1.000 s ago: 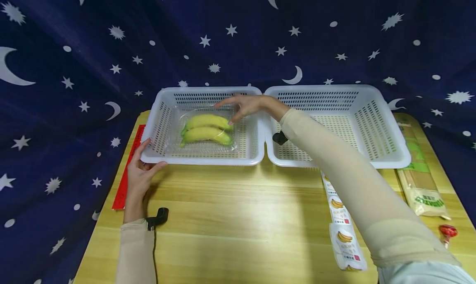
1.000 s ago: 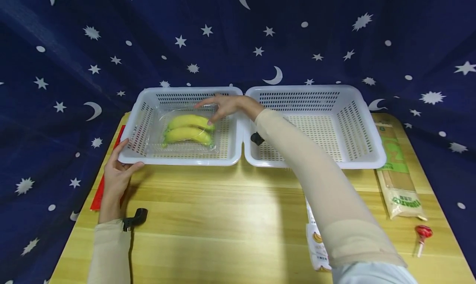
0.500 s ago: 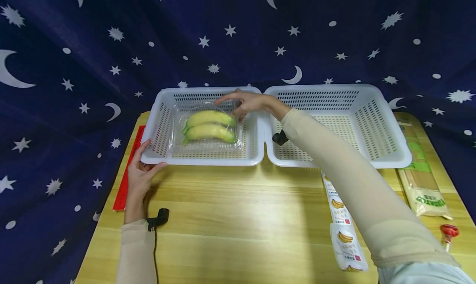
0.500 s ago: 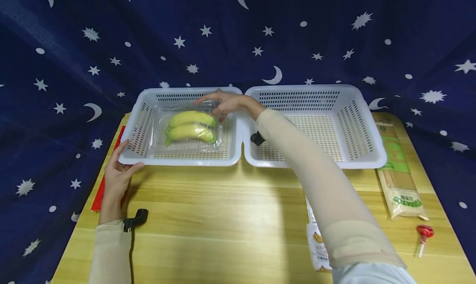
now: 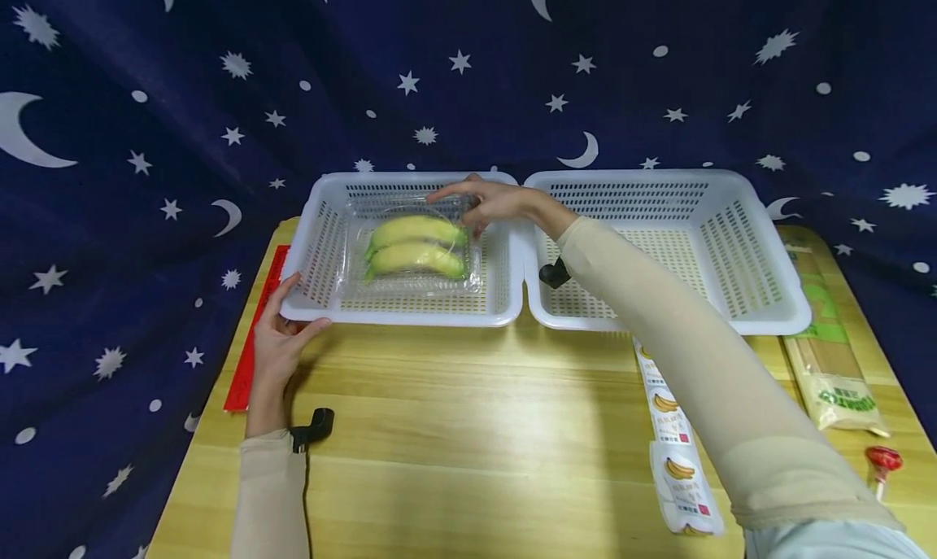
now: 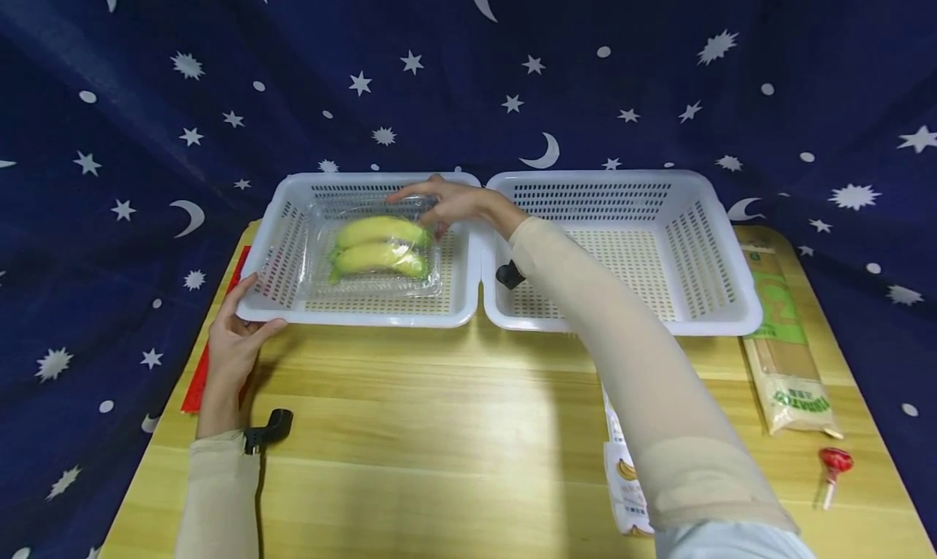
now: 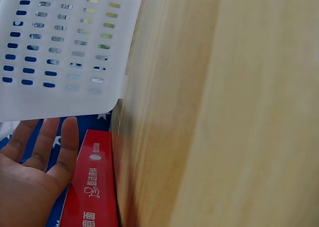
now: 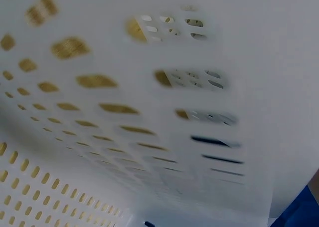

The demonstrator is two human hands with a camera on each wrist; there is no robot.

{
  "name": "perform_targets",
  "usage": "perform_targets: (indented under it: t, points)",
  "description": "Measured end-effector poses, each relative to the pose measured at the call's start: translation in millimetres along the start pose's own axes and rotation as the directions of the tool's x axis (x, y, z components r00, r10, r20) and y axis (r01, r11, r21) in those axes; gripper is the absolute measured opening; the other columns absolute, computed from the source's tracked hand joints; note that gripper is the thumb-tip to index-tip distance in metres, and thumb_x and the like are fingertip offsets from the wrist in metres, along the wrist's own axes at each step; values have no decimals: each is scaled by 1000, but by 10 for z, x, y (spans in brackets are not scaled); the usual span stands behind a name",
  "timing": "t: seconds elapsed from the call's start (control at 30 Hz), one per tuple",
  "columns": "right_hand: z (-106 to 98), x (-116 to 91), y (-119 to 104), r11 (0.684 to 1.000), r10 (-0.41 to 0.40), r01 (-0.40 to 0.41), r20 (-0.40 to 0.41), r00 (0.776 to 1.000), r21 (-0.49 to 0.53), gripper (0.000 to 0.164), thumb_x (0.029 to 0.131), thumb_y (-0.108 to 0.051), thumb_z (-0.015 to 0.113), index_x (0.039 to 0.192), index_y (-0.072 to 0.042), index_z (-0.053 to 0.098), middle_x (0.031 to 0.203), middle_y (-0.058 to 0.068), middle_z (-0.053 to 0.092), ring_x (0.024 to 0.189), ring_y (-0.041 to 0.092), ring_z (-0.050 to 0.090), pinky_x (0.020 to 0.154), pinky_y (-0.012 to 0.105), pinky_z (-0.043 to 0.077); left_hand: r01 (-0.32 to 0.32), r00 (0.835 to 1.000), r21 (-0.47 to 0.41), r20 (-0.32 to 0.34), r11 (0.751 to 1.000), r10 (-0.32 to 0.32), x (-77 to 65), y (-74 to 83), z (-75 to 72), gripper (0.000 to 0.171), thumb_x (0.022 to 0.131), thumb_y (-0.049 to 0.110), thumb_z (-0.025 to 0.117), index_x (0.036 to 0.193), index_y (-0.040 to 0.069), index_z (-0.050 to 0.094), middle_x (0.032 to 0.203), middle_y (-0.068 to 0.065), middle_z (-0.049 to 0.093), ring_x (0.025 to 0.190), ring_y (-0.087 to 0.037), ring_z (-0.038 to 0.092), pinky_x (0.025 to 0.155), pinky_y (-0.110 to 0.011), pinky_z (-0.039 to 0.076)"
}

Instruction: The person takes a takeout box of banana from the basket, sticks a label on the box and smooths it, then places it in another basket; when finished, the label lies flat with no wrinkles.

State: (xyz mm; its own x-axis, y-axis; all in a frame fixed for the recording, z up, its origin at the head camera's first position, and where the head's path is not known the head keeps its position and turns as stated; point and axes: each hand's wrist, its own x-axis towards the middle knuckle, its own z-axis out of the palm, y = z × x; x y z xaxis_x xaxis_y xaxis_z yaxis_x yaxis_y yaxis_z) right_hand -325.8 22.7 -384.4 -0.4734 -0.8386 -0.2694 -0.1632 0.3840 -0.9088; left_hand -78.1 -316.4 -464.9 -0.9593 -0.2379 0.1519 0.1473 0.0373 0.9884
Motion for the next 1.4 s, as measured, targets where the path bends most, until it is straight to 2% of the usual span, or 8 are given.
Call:
perform_targets:
  t: [0.4,0.6,0.77,0.83,0.97,1.1,1.2,1.4]
  points:
    - [19,-80,-21,1000,-9,8,-32,999,-3,63,92,1,56,146,-29,46,142,12,17,81,33,66,85,59,55,8,1000,16,6,1000,-8,-27,25,30,85,76,-24,67,149,9,40,149,-13,39,121,-24,50,91,-16,52]
    - [21,-120,-12,1000,-9,9,-23,1000,5,65,91,2,54,147,-29,45,142,12,15,83,33,65,85,54,56,40,999,16,2,999,-40,-61,115,70,85,75,-24,68,148,10,41,149,-14,38,121,-26,51,91,-17,52]
    - [-11,-199,-17,997,-67,68,-22,997,38,66,91,5,51,150,-24,40,155,5,16,83,31,60,84,52,57,27,1000,11,13,1000,-27,-30,117,78,83,77,-22,67,148,10,41,148,-14,39,119,-22,52,91,-17,52]
    - [-37,-242,-34,994,-95,96,-27,995,52,65,92,5,49,151,-21,39,157,2,18,88,29,56,84,52,57,13,1000,5,11,1000,-13,-15,91,68,83,76,-23,67,148,9,41,148,-15,40,119,-22,52,90,-17,53]
    - [-91,-386,-126,992,-109,112,-64,992,51,63,93,3,48,150,-23,40,149,4,22,104,26,47,86,50,57,-8,1000,9,3,1000,8,6,44,38,84,75,-24,68,148,8,41,148,-16,41,118,-19,53,90,-15,52]
    - [-126,-592,-250,994,-93,97,-106,990,39,64,93,1,47,148,-30,42,146,1,23,106,24,46,88,46,57,-6,1000,19,0,1000,6,15,35,18,84,75,-22,69,148,9,41,149,-15,40,117,-17,52,89,-15,52]
    - [-136,-747,-304,995,-96,100,-116,989,30,63,95,1,46,148,-33,42,151,-4,24,96,24,48,86,44,57,2,1000,25,-4,1000,-2,11,42,12,85,75,-22,69,149,9,40,150,-15,39,117,-17,52,89,-15,52]
    - [-90,-1029,-314,993,-100,107,-121,988,52,61,96,1,46,150,-26,40,142,3,25,84,19,43,78,38,54,24,1000,35,-9,999,-23,1,34,6,86,75,-22,70,149,10,40,151,-15,37,118,-17,51,90,-14,51]
